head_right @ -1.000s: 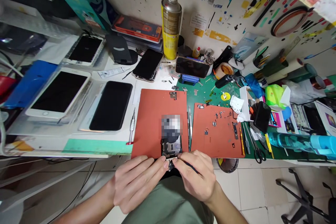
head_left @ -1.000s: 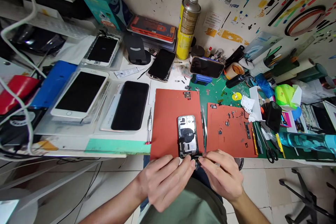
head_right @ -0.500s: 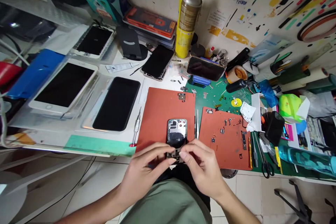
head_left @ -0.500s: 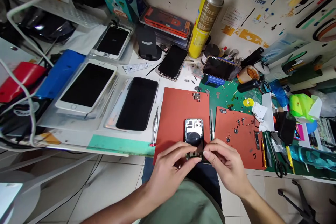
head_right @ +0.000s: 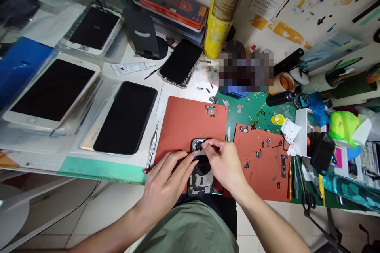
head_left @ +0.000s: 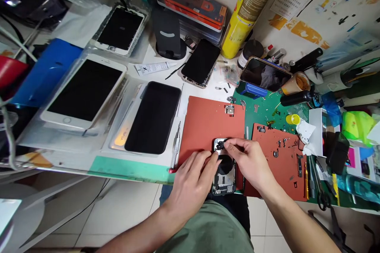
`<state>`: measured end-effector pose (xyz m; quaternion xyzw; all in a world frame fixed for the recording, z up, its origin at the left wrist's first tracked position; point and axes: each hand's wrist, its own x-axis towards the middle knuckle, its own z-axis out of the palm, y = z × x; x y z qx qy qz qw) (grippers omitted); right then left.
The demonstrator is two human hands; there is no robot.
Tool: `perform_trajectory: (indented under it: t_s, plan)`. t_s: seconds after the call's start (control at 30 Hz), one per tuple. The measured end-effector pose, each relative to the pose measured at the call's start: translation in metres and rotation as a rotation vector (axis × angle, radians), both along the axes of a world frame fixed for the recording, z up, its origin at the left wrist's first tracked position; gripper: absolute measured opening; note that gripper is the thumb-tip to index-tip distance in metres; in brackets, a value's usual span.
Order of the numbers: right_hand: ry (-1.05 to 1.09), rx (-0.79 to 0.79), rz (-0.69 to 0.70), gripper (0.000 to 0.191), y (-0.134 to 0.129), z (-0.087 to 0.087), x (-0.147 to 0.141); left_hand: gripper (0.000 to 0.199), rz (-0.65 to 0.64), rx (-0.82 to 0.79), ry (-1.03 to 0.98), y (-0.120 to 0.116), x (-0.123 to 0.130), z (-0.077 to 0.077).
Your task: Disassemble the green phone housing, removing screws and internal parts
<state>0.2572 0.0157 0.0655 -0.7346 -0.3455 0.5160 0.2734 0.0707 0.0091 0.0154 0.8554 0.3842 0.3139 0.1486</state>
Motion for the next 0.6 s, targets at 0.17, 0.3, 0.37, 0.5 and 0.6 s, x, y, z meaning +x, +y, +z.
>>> perform_trajectory:
  t_s: [0.17, 0.3, 0.37, 0.5, 0.6]
  plan:
    - [-0.047, -0.009, -0.007, 0.043, 0.0002, -0.0011, -0.0033, 0.035, -0.02, -0.021, 0.036, -0.0009, -0.0009, -0.0041]
    - [-0.078, -0.028, -0.016, 0.043, 0.0006, -0.002, -0.0048, 0.033, -0.023, -0.027, 0.038, -0.0008, -0.0014, -0.0046]
    - [-0.09, -0.041, -0.019, 0.043, 0.0008, -0.002, -0.0054, 0.033, -0.032, -0.038, 0.04, -0.0008, -0.0021, -0.0045]
    - [-0.104, -0.059, -0.035, 0.042, 0.0013, -0.0022, -0.0065, 0.038, -0.04, -0.06, 0.048, -0.001, -0.0035, -0.0053]
    - [-0.107, -0.062, -0.046, 0.041, 0.0013, -0.0025, -0.0075, 0.039, -0.027, -0.054, 0.067, -0.0008, -0.0036, -0.0059]
